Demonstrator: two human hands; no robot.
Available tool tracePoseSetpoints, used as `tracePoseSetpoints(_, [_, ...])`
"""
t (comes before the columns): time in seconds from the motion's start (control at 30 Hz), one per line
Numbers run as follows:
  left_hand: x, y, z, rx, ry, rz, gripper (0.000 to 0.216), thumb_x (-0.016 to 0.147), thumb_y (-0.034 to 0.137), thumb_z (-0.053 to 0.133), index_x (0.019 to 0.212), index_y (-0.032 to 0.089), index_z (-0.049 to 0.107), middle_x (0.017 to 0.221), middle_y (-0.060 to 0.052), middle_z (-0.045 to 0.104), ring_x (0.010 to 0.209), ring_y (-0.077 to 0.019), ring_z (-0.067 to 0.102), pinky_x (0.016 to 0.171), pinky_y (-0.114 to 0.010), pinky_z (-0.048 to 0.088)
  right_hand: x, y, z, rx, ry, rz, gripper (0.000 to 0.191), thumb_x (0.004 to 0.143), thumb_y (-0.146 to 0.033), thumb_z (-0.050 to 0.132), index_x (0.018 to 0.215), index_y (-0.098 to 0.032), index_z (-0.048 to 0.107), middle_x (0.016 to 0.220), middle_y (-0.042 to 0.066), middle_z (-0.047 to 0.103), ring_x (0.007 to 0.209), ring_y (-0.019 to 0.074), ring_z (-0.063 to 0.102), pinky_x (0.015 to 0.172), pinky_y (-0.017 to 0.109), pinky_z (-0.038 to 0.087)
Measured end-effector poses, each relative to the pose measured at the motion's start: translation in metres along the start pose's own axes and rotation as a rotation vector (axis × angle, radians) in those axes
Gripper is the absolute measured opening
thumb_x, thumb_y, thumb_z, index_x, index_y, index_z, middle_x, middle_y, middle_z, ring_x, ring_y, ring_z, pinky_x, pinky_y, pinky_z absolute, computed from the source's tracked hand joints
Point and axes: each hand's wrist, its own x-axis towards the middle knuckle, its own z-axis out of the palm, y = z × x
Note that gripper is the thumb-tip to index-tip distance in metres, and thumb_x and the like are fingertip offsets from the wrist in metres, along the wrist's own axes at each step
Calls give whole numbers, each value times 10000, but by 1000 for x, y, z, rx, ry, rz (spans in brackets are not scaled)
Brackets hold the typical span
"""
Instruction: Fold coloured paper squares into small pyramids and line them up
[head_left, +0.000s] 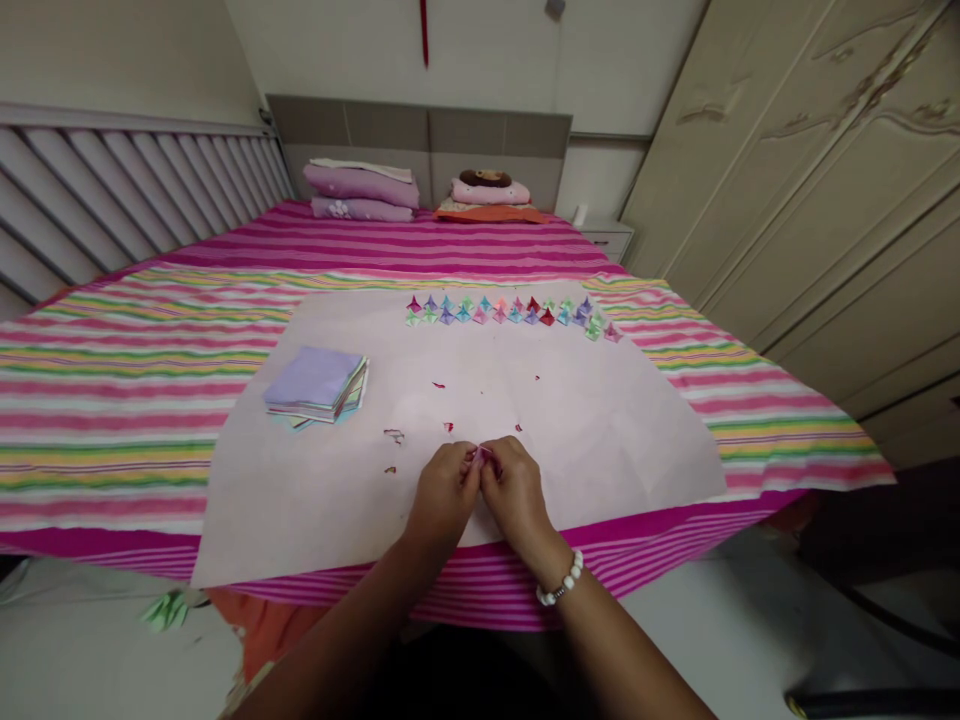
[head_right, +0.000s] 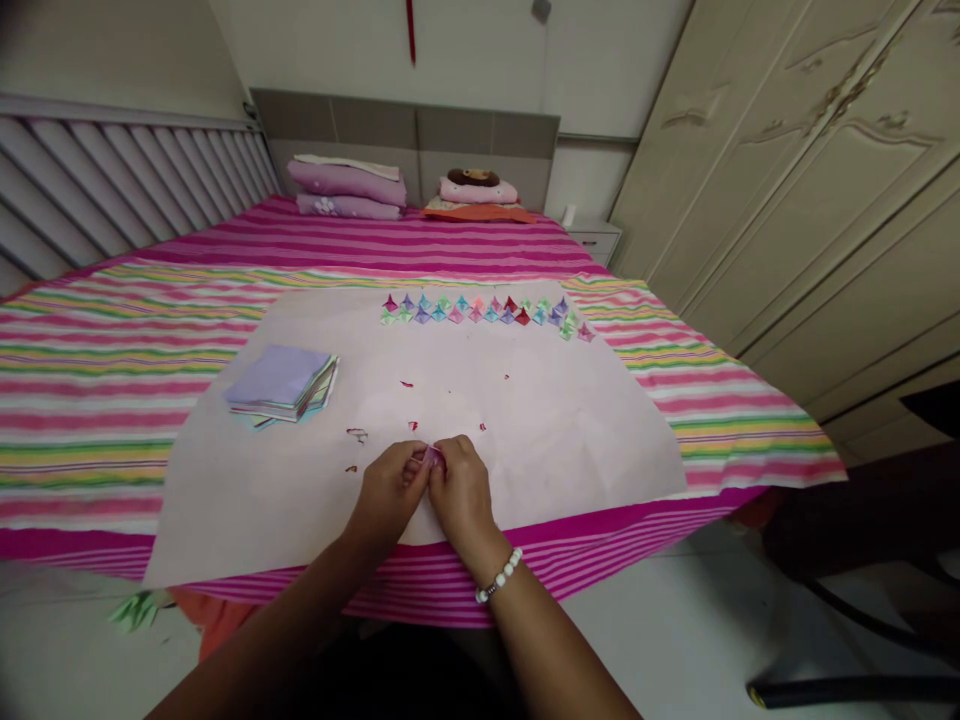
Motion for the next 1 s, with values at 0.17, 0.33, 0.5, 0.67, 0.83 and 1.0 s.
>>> tracePoseSetpoints(0.17, [2, -1, -2, 57, -13, 4, 152, 848, 196, 497, 923, 187, 629, 862, -60, 673, 764, -195, 628, 727, -339, 507, 1, -2, 2, 90, 29, -8, 257, 743, -32, 449, 818, -192, 635, 812, 50, 612, 749, 191, 579, 674, 306, 466])
tracePoseSetpoints(0.33, [1, 3, -2, 30, 11, -2, 163, 849, 189, 502, 973, 207, 606, 910, -49, 693, 802, -188, 653, 764, -327, 509, 2, -1, 3, 162, 81, 49, 268, 709, -57, 458, 842, -190, 648, 822, 51, 635, 737, 187, 581, 667, 305, 475])
tracePoseSetpoints(0.5, [0, 7, -6, -104, -14, -65, 74, 866, 249, 518, 911, 212, 565, 798, -7, 682, 714, -159, 667, 678, -273, 523, 5, 3, 3, 419, 81, 309, 372, 666, -127, 497, 1003, -170, 649, 804, 35, 671, 638, 167, 582, 580, 282, 484])
tracePoseSetpoints(0.67, [1, 4, -13, 3, -127, 229, 277, 878, 133, 387, 1015, 206, 616, 1061, -69, 678, 1019, -187, 627, 908, -348, 495, 10, 5, -1, 574, 87, 399, 329, 629, -181, 542, 934, -166, 665, 751, 20, 670, 622, 161, 580, 579, 279, 481])
tracePoseSetpoints(0.83, [3, -2, -17, 108, -214, 373, 470, 773, 29, 435, 1164, 227, 604, 1246, -80, 623, 1179, -215, 551, 1010, -423, 445, 13, 9, -5, 666, 87, 442, 303, 601, -181, 565, 885, -169, 671, 740, 10, 671, 624, 157, 581, 583, 275, 477])
tracePoseSetpoints(1.0, [7, -6, -19, 83, -178, 422, 209, 825, 160, 581, 1001, 239, 662, 1123, -61, 682, 1095, -224, 593, 968, -423, 463, 13, 7, -9, 762, 29, 447, 257, 618, -194, 606, 864, -173, 676, 755, 8, 672, 616, 143, 570, 561, 255, 449])
